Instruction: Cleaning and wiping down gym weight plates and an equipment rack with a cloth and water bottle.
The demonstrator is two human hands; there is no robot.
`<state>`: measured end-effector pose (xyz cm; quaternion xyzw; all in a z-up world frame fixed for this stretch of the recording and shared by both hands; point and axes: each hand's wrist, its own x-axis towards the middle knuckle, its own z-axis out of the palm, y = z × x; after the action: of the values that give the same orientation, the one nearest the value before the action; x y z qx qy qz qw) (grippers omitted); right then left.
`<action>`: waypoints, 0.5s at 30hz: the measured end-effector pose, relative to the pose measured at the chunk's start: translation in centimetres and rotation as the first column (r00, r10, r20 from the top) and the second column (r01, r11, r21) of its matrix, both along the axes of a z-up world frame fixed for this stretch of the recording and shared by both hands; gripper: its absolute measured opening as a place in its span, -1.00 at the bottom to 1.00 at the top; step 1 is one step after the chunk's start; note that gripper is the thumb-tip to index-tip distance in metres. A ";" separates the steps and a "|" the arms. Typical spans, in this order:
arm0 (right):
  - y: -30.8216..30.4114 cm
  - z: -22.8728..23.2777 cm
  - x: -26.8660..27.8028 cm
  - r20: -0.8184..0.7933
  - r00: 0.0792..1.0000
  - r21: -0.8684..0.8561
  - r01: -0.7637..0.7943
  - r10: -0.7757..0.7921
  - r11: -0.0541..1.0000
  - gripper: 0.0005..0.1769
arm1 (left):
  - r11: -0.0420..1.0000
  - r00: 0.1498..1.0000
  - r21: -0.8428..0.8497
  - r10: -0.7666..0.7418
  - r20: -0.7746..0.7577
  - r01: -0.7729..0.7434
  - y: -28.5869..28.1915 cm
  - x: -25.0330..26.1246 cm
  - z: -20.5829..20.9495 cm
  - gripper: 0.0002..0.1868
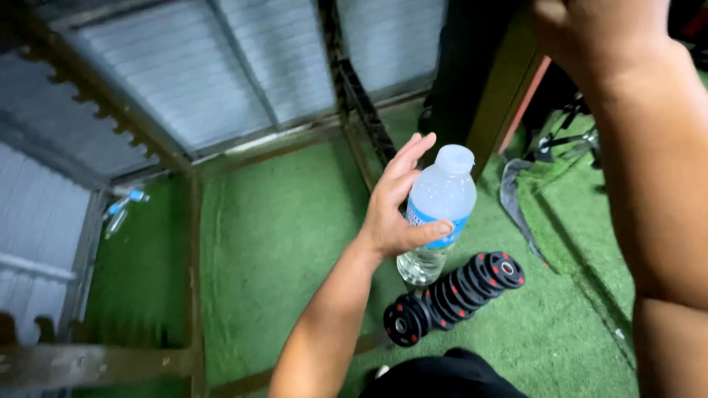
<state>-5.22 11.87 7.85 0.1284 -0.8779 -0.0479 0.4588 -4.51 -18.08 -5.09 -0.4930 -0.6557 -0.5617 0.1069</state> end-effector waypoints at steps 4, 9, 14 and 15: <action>-5.0 2.3 0.8 -0.139 0.915 0.007 -0.381 0.378 0.925 -0.63 | 0.992 0.992 0.070 -0.107 0.064 0.103 0.0 0.1 1.3 -0.26; -4.7 -5.5 0.2 -0.144 0.957 0.318 -0.196 0.251 0.928 -0.67 | 0.989 0.990 0.104 -0.116 0.076 0.107 -0.3 -0.8 0.8 -0.21; -3.9 1.2 2.1 0.111 0.917 0.539 -0.378 0.382 0.753 -0.19 | 0.997 1.000 0.072 -0.003 0.008 0.002 -0.1 -0.3 1.1 -0.20; -2.6 3.3 1.0 0.103 0.918 0.550 -0.373 0.382 0.747 -0.19 | 0.997 1.000 0.081 -0.002 -0.004 0.002 0.3 -0.5 1.7 -0.20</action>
<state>-4.20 9.25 11.15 0.4311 -0.7769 -0.2100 0.4080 -5.00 -17.74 -3.38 -0.4900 -0.6318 -0.5869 0.1275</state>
